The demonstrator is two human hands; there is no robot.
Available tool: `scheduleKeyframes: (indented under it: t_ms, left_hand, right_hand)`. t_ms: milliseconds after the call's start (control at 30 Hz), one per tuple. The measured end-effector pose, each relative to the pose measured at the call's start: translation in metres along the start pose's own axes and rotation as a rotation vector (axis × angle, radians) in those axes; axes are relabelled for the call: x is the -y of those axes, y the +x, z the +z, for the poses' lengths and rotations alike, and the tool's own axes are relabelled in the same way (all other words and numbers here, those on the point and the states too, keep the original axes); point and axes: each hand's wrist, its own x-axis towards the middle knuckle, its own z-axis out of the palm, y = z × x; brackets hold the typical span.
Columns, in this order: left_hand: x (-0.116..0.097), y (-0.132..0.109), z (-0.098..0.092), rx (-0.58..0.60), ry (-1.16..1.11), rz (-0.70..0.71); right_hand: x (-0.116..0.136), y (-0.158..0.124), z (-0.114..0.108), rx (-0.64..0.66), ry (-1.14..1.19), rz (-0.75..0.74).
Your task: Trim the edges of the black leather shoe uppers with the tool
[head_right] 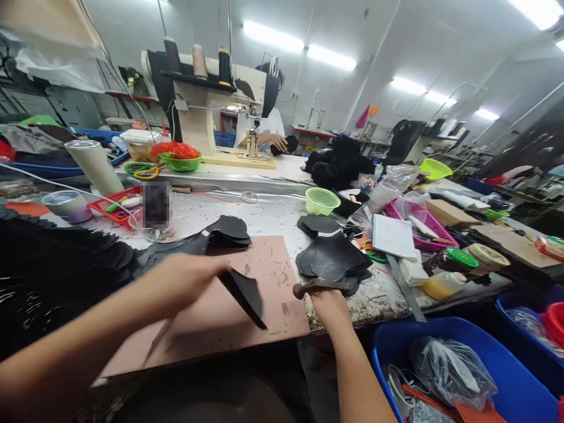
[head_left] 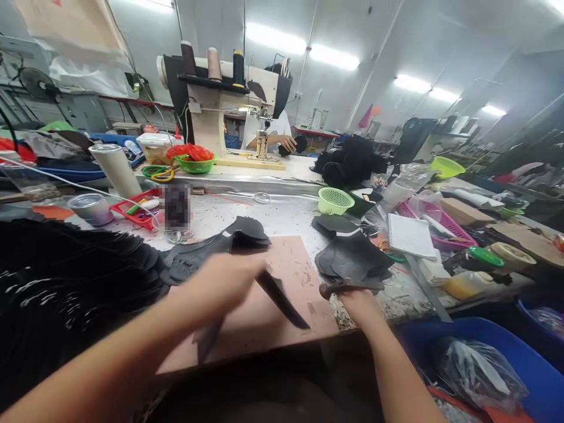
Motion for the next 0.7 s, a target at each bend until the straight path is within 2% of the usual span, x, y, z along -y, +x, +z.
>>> scheduleKeyframes:
  t_ms: [67,100,167,233,367,433,533,633,700]
  left_hand:
    - [0.028,0.013,-0.041,-0.057,0.113,-0.172]
    - [0.042,0.022,-0.056,-0.090,0.176,-0.226]
    - [0.066,0.044,-0.070,-0.106,0.258,-0.323]
    - [0.082,0.066,-0.061,-0.042,0.216,-0.408]
    - [0.091,0.092,-0.011,0.118,0.079,-0.428]
    - [0.086,0.100,0.007,0.138,0.066,-0.435]
    - [0.064,0.126,0.016,0.071,0.046,-0.423]
    - [0.018,0.174,0.028,0.012,-0.060,-0.326]
    - [-0.021,0.210,0.047,0.038,-0.185,-0.264]
  right_hand:
    - [-0.021,-0.008,0.018,-0.012,0.052,0.141]
    - [-0.028,-0.010,0.026,-0.007,0.098,0.224]
    - [-0.036,-0.011,0.041,0.023,0.198,0.353]
    - [-0.039,-0.008,0.052,0.058,0.300,0.415]
    - [-0.039,-0.004,0.061,-0.005,0.432,0.429]
    - [-0.039,-0.002,0.063,-0.060,0.480,0.429]
    - [-0.042,0.002,0.066,-0.115,0.563,0.431]
    - [-0.043,0.008,0.070,-0.152,0.583,0.463]
    - [-0.043,0.010,0.073,-0.198,0.576,0.494]
